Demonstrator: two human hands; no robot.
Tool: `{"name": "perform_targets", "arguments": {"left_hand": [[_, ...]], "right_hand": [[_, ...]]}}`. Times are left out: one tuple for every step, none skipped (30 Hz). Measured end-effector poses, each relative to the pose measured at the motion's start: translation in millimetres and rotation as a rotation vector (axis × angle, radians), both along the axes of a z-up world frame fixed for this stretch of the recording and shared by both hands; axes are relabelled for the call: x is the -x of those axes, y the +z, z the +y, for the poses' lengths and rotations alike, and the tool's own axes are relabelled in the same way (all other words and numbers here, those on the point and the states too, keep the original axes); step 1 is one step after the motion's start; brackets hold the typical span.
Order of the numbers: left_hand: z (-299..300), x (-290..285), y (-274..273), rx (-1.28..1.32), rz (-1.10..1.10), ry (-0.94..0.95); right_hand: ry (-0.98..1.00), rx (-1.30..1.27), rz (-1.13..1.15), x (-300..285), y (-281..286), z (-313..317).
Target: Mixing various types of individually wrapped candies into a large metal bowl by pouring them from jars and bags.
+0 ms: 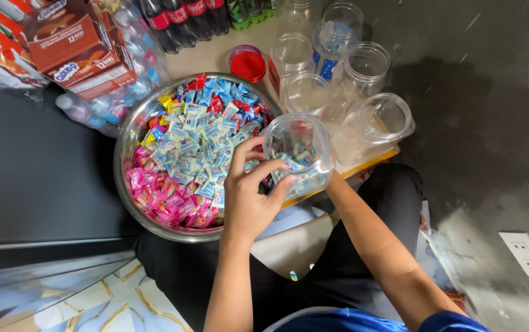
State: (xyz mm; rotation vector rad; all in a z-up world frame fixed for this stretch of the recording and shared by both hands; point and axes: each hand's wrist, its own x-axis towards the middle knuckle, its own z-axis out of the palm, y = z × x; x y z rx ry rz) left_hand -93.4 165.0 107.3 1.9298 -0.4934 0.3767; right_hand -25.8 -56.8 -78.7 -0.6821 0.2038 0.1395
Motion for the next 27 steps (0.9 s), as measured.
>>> {"name": "perform_targets", "arguments": {"left_hand": [[1,1,-1,0.005,-0.001,0.013],[1,2,-1,0.006,0.003,0.016],[1,3,-1,-0.002,0.002,0.016],[1,0,1,-0.011,-0.012,0.021],[-1,-2,0,-0.009,-0.020,0.027],[-3,-1,-1,-0.003,-0.022,0.010],[-5,-1,-1,0.003,-0.025,-0.008],[-6,-2,-1,0.005,-0.033,-0.004],[-7,-4,-1,0.005,-0.016,-0.009],[-9,-4,-1,0.008,0.004,-0.015],[-9,-4,-1,0.013,-0.001,-0.012],[-9,-5,-2,0.002,-0.008,-0.004],[-10,-6,-2,-0.008,-0.015,0.003],[-12,-4,-1,-0.007,-0.016,0.008],[-14,-2,-1,-0.019,-0.031,0.017],[-16,-2,1,-0.032,-0.050,0.017],[-19,1,0,-0.033,-0.055,0.014],[-24,-1,1,-0.031,-0.044,-0.006],[-29,-3,1,-0.029,-0.033,-0.026],[-32,-1,0,-0.027,-0.034,-0.030],[-34,1,-3,-0.032,-0.058,-0.050],[-36,3,-5,-0.038,-0.081,-0.067],[-41,5,-8,-0.037,-0.080,-0.068],[-46,3,-9,-0.023,-0.093,-0.041],[-50,0,-10,-0.008,-0.106,-0.014],[-55,0,-15,-0.006,-0.108,-0.011],[-60,-1,-20,-0.019,-0.131,0.000]], "right_hand": [[0.003,-0.013,0.002,2,0,1],[0.008,-0.024,0.006,4,-3,2],[0.013,-0.035,0.010,7,-4,3],[0.022,-0.046,0.001,2,-4,4],[0.032,-0.057,-0.008,-3,-38,-15],[0.038,-0.068,-0.012,-5,-72,-25],[0.043,-0.080,-0.015,-19,-107,-22],[0.047,-0.078,-0.023,-15,-113,-33],[0.013,0.583,-0.174,-12,-121,-44],[-0.031,1.247,-0.318,-6,-127,-57],[-0.031,1.251,-0.324,-1,-107,-62],[-0.143,1.004,-0.154,2,-88,-66],[-0.247,0.749,0.012,5,-68,-70],[-0.243,0.750,0.009,19,-16,-54],[-0.343,0.648,-0.100,32,39,-43],[-0.451,0.541,-0.208,50,97,-39],[-0.455,0.539,-0.212,59,110,-34],[-0.478,0.743,-0.298,64,125,-30],[-0.500,0.948,-0.382,69,139,-27],[-0.503,0.951,-0.382,73,158,-20],[-0.467,1.284,-0.508,77,176,-13],[-0.415,1.613,-0.633,79,194,-5],[-0.415,1.615,-0.631,84,200,-3],[-0.372,1.667,-0.678,84,207,-1],[-0.327,1.719,-0.724,84,214,2],[-0.327,1.719,-0.729,85,213,-2],[-0.231,1.755,-0.719,86,211,-6]]}}
